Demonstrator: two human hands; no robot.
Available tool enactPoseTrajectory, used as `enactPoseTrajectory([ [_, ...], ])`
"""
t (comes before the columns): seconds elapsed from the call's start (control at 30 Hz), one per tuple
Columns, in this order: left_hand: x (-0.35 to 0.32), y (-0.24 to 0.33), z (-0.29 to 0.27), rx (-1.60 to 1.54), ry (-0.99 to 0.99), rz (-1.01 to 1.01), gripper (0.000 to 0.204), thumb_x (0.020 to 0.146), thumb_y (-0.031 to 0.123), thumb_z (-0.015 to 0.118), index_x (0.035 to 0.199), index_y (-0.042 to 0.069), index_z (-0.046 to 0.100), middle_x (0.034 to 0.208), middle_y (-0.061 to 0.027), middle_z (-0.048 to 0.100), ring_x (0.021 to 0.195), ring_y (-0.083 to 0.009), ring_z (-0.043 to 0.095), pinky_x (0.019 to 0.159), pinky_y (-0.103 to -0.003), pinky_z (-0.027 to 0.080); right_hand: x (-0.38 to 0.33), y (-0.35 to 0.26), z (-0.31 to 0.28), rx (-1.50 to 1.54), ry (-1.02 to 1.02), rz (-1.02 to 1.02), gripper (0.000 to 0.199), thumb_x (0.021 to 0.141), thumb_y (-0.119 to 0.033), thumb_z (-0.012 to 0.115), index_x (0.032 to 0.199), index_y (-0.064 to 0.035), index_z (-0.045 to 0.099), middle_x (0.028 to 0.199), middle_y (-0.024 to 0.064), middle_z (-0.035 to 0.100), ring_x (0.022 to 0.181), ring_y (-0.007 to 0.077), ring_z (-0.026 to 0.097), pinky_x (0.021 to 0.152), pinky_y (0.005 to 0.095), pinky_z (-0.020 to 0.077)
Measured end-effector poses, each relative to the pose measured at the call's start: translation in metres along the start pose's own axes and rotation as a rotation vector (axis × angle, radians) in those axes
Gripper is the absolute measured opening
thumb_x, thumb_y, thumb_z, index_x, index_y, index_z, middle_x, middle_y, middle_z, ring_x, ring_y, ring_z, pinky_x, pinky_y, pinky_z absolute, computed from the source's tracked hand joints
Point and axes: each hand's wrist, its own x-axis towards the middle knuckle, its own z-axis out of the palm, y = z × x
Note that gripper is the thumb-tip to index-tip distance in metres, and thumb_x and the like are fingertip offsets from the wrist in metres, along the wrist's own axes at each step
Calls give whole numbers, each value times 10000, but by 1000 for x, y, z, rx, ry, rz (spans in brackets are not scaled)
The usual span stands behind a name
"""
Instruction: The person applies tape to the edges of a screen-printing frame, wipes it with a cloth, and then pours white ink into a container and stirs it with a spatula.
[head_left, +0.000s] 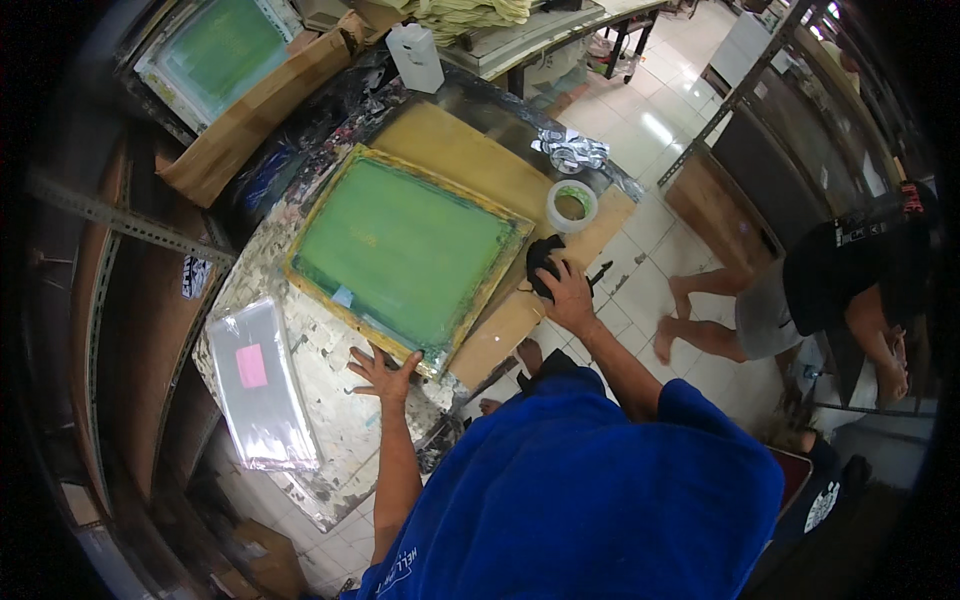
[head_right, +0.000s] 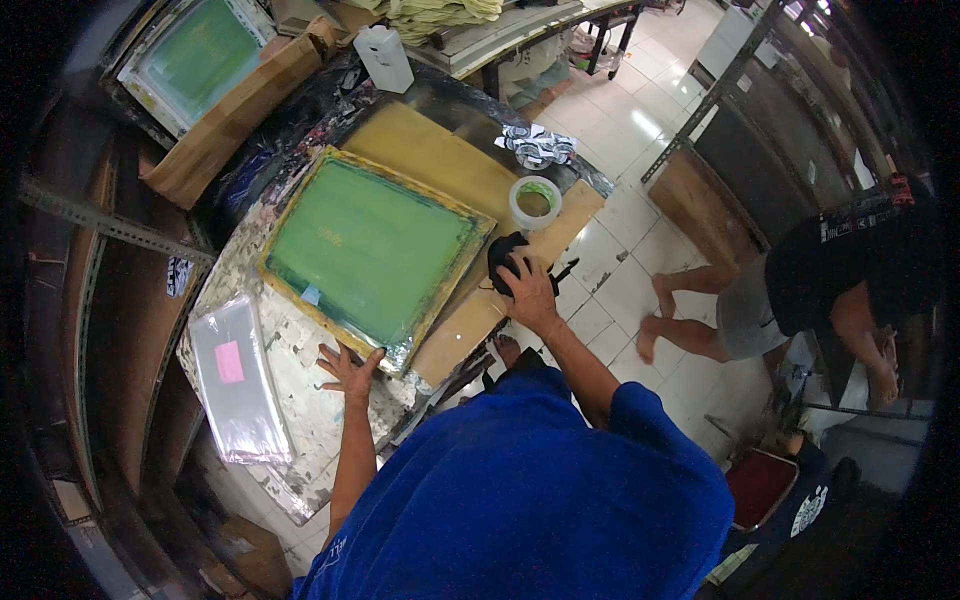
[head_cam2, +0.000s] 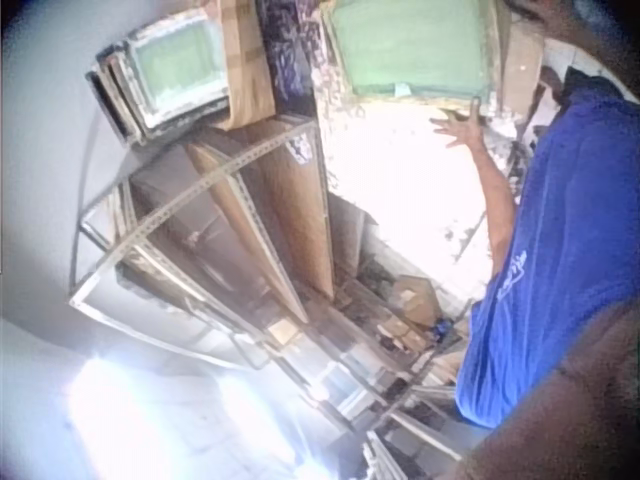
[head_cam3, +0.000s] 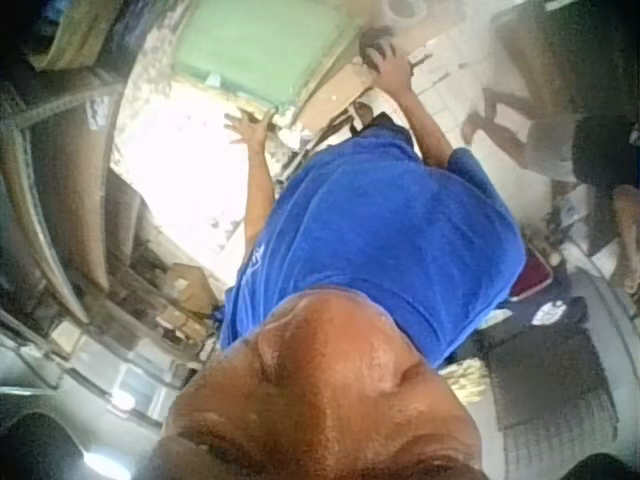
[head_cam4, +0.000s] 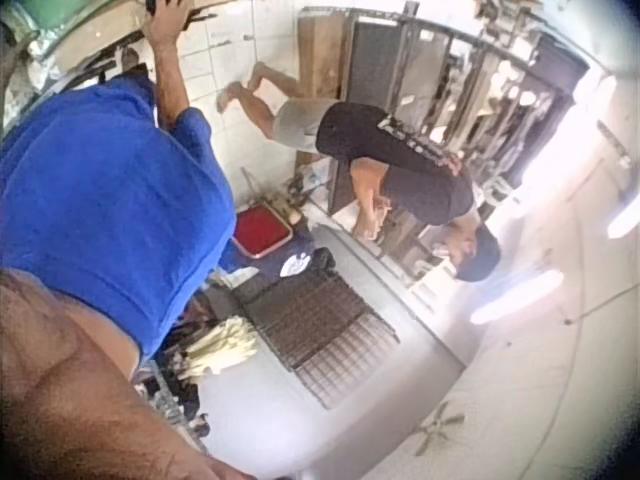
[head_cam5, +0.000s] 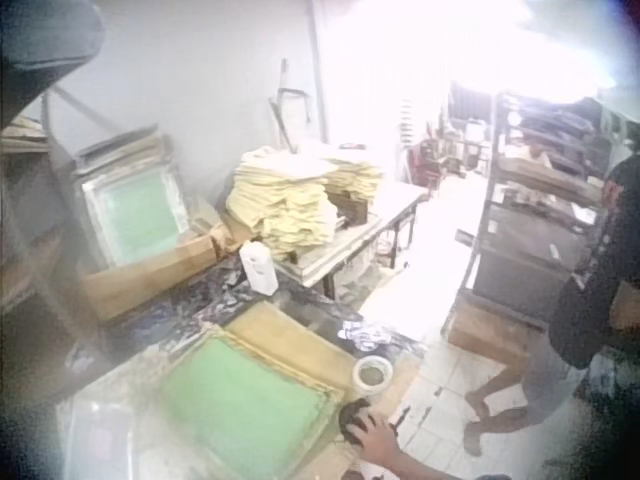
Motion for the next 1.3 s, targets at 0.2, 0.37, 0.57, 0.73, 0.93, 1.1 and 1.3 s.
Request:
enactPoseTrajectory([
  [0.2,1,-4,2,2,42,15,1288,549,800,765,1537,82,355,1660,-184,-46,1507,-422,-137,1024,-767,-174,56,20,-34,181,78,199,275,797,-207,717,1016,-75,615,993,210,641,841,418,644,703,501,518],
  [0.37,2,-4,3,-15,25,4,1286,553,798,766,1533,73,359,1659,-190,-41,1506,-422,-142,1034,-756,-174,116,39,-52,67,207,377,382,793,-261,757,1091,-87,592,1048,207,631,925,414,627,745,486,510],
  [0.57,-1,-3,0,-25,9,-8,1292,552,795,767,1526,49,363,1659,-188,-46,1504,-411,-164,1054,-733,-181,113,54,-13,-210,29,128,623,692,-279,836,1168,-40,513,1127,185,618,1029,383,598,913,438,452],
  [0.73,-2,6,-4,-13,-4,-17,1305,549,799,767,1516,21,367,1661,-175,-53,1507,-392,-165,1075,-705,-190,111,79,-13,-128,-155,157,592,691,-255,830,1148,-35,524,1007,170,662,960,384,637,877,439,480],
  [0.93,-5,-1,0,-48,-1,-38,1306,548,774,787,1533,40,341,1664,-153,-78,1507,-372,-186,1079,-683,-210,105,65,-31,322,-17,320,489,718,-194,831,1101,11,607,906,159,710,816,341,686,738,452,532],
  [1.1,-3,-4,-2,-59,-7,-18,1309,555,741,807,1562,83,290,1668,-138,-73,1506,-388,-178,1064,-721,-179,79,18,-66,1103,43,746,428,764,-100,817,1137,11,638,929,48,671,828,168,632,780,313,534],
  [1.3,-7,-7,-17,-246,78,97,1230,727,592,788,1604,128,61,1671,-128,30,1528,-361,-90,1151,-646,-100,-9,-43,-78,1281,-306,600,587,704,-193,872,1201,2,629,1039,37,655,925,137,594,844,297,497],
])
